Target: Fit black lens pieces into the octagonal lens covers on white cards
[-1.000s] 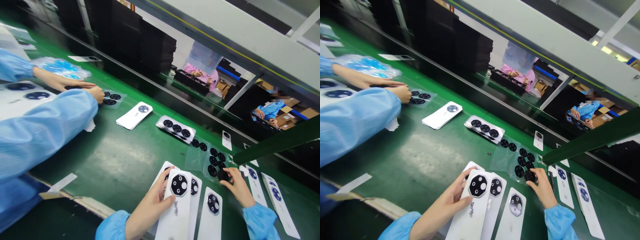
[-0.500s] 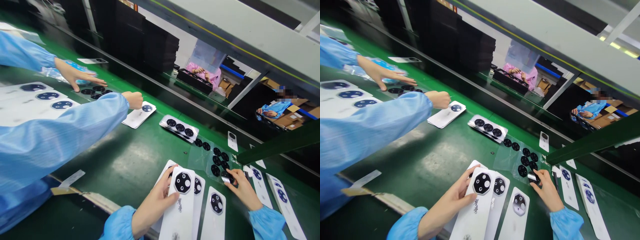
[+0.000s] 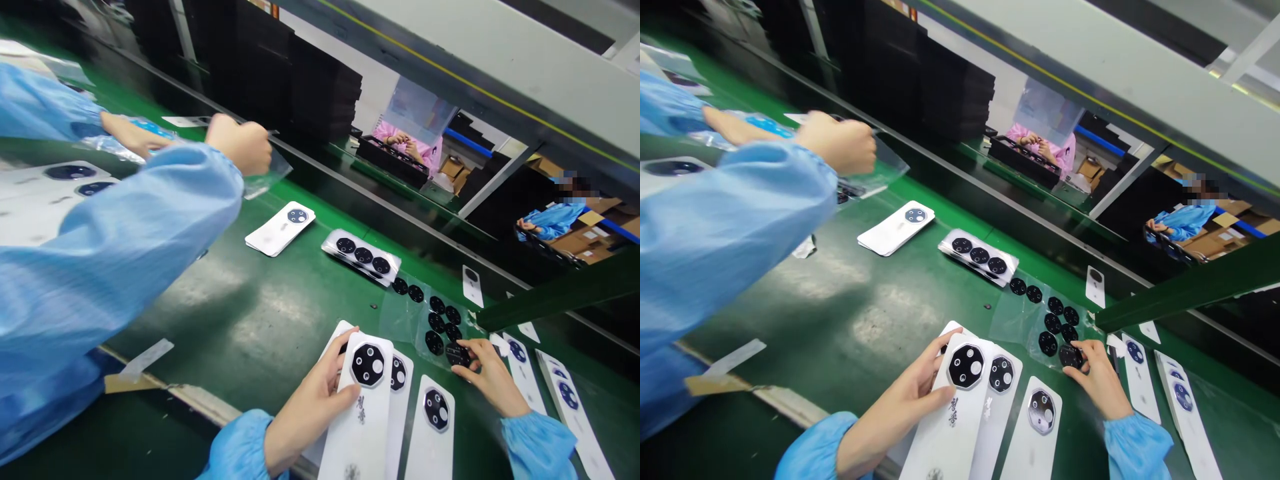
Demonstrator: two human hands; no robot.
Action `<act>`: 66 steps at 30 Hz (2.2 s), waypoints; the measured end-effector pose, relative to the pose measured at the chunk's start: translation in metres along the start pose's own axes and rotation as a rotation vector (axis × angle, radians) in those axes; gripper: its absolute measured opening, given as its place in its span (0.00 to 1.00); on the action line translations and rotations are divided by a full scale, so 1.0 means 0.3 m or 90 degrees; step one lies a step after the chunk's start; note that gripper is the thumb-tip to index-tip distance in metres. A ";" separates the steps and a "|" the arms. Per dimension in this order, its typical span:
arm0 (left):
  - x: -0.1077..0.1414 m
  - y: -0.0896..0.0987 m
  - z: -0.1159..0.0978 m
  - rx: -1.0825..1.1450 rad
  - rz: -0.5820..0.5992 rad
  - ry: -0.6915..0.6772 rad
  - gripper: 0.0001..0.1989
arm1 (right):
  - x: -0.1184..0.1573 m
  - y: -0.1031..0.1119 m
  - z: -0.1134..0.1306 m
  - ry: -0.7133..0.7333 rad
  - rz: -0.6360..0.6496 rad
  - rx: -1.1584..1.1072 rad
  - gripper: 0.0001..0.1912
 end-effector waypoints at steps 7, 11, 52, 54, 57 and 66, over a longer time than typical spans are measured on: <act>-0.008 0.009 -0.007 -0.001 -0.003 0.018 0.40 | -0.002 0.090 0.092 -0.007 -0.037 0.015 0.23; -0.008 0.009 -0.011 0.013 0.001 0.018 0.39 | 0.028 0.124 0.246 0.013 -0.006 -0.056 0.24; 0.027 -0.021 -0.053 -0.077 0.016 0.000 0.33 | 0.069 -0.032 0.718 0.266 0.122 -0.200 0.18; 0.026 -0.023 -0.054 -0.076 0.012 0.003 0.33 | 0.069 -0.030 0.720 0.265 0.123 -0.198 0.18; 0.025 -0.025 -0.056 -0.075 0.009 0.003 0.33 | 0.071 -0.029 0.721 0.257 0.133 -0.192 0.18; 0.026 -0.021 -0.053 -0.089 0.013 -0.010 0.33 | 0.074 -0.036 0.718 0.260 0.153 -0.180 0.20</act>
Point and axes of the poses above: each hand's wrist, its own x-axis away from the middle knuckle, its own y-axis out of the back of the hand, z = x × y, the point moved 3 cm from there along -x, towards the middle knuckle, and after that the axes turned 9 degrees about -z, right-handed, at the moved point
